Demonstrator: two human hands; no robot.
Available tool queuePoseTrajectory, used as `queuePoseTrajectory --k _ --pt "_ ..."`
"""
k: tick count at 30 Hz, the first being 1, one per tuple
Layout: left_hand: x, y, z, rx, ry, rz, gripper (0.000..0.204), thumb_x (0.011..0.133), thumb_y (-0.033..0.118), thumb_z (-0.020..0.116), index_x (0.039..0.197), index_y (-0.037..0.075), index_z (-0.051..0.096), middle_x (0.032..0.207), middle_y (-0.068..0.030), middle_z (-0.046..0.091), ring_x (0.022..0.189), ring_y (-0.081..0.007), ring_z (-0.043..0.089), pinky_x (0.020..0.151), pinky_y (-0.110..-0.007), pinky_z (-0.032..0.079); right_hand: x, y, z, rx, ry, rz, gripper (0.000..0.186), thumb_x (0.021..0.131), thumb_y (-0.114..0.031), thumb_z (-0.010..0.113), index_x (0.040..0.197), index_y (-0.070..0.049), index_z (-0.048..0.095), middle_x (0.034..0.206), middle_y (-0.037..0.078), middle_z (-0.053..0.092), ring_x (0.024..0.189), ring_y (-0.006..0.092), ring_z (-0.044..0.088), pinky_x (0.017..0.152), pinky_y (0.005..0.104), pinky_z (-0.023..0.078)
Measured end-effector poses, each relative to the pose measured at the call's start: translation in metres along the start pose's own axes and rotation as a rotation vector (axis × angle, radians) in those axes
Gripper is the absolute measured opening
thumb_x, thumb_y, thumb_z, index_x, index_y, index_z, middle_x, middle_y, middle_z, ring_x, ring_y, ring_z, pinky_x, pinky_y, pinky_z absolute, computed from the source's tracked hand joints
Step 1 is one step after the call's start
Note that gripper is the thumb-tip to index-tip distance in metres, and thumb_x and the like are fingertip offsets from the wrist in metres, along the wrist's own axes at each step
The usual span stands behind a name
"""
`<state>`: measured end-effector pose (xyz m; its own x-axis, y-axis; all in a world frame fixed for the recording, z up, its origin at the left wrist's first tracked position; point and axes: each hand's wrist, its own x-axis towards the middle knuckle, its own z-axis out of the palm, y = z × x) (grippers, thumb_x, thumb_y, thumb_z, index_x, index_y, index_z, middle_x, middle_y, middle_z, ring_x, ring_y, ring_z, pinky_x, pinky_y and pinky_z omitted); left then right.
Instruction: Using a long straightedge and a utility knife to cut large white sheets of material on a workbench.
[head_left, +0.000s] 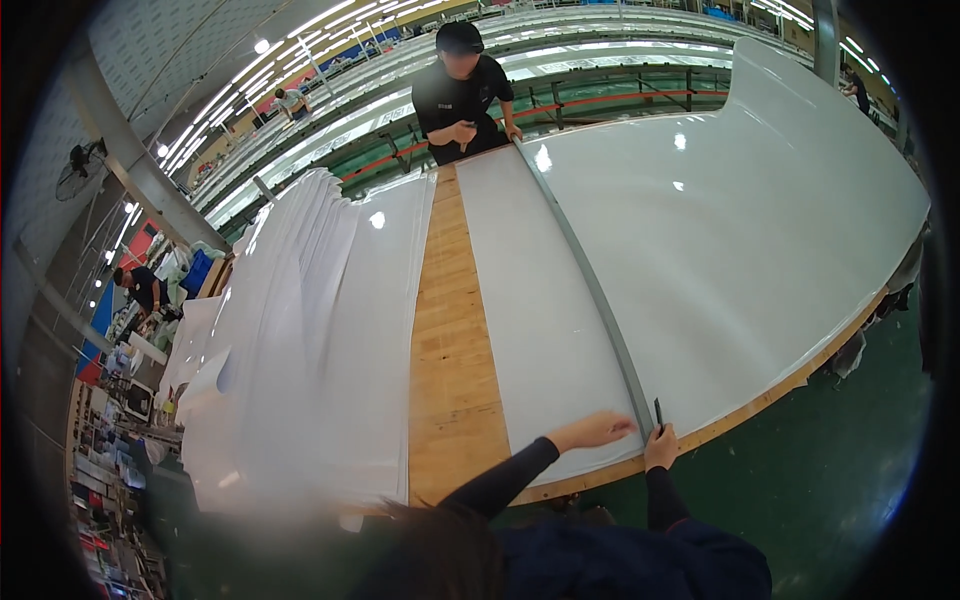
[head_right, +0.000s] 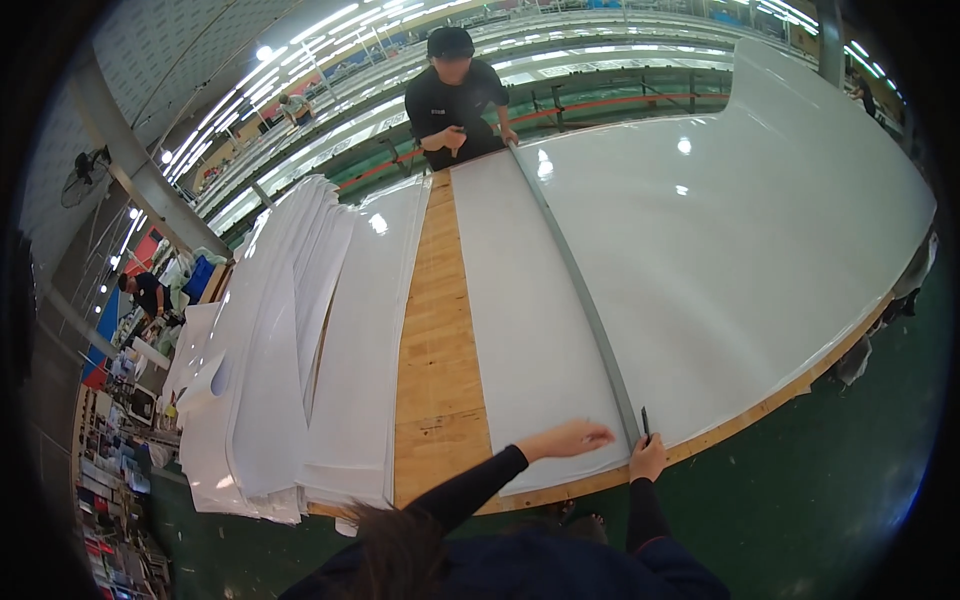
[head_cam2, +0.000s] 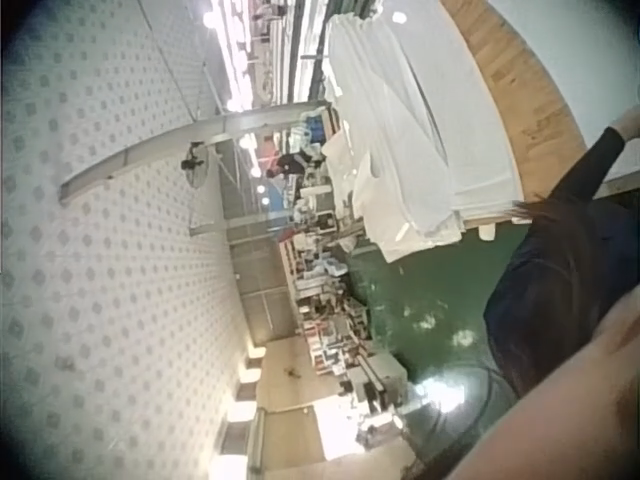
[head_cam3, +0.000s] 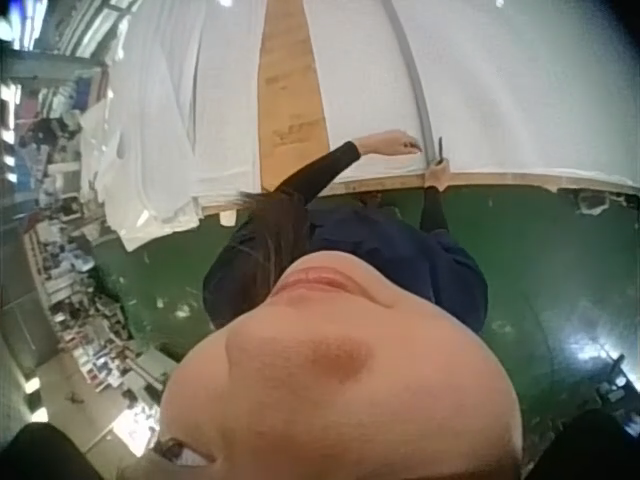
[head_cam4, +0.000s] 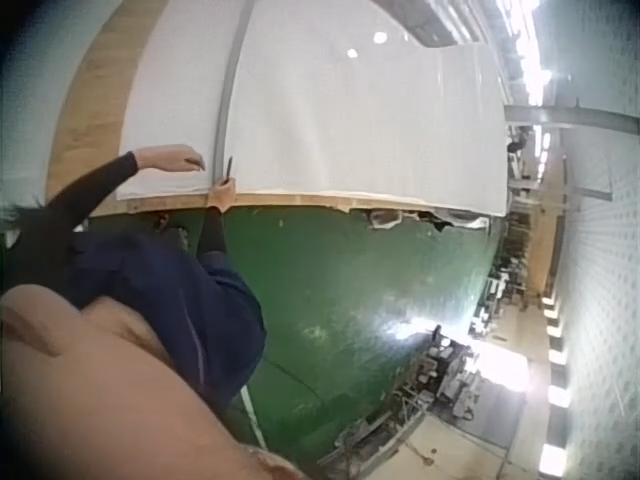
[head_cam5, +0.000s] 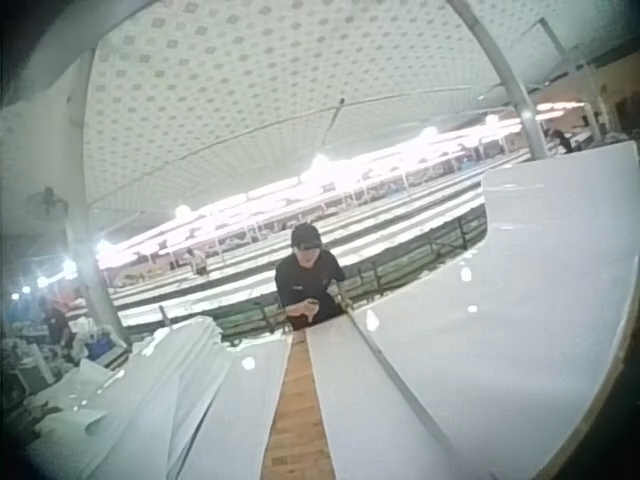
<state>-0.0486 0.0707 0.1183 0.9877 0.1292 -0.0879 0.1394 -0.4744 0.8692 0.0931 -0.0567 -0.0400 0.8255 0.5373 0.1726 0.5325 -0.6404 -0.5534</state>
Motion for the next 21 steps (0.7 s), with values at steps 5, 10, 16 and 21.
queuePoseTrajectory --k 5,10,16,21 --pt "-0.045 0.255 -0.105 -0.499 0.038 0.44 0.028 0.084 0.019 0.036 0.099 -0.002 0.049 0.093 -0.0116 0.054 0.086 -0.0201 0.051 0.073 -0.029 0.039 0.006 0.012 0.019 0.024 -0.009 -0.026 0.019 0.076 -0.02 0.045 0.071 -0.002 0.045 0.069 0.017 0.051 0.067 0.034 0.05 0.059 0.0418 0.038" --pt "-0.085 0.31 -0.085 -0.678 -0.017 0.781 0.041 0.084 0.034 0.029 0.109 0.004 0.041 0.101 -0.0107 0.046 0.093 -0.0193 0.045 0.078 -0.031 0.036 0.004 -0.015 0.011 0.053 -0.022 0.033 0.018 0.075 -0.019 0.045 0.07 -0.001 0.046 0.068 0.017 0.052 0.067 0.0343 0.05 0.058 0.0422 0.038" --pt "-0.189 0.311 -0.046 -0.305 0.008 0.775 0.044 0.084 0.035 0.03 0.119 0.009 0.022 0.117 -0.0141 0.024 0.106 -0.0253 0.032 0.085 -0.038 0.031 0.004 -0.005 0.01 0.101 -0.056 0.047 0.02 0.076 -0.019 0.044 0.071 0.0 0.044 0.067 0.018 0.051 0.067 0.0351 0.049 0.058 0.0417 0.037" --pt "-0.148 0.328 -0.067 0.003 0.021 0.762 0.054 0.084 0.036 0.03 0.127 0.013 0.006 0.13 -0.017 0.005 0.117 -0.0303 0.021 0.091 -0.044 0.026 0.002 -0.005 0.007 0.131 -0.02 0.025 0.019 0.075 -0.018 0.046 0.068 -0.001 0.046 0.065 0.019 0.051 0.064 0.0362 0.049 0.056 0.0425 0.038"
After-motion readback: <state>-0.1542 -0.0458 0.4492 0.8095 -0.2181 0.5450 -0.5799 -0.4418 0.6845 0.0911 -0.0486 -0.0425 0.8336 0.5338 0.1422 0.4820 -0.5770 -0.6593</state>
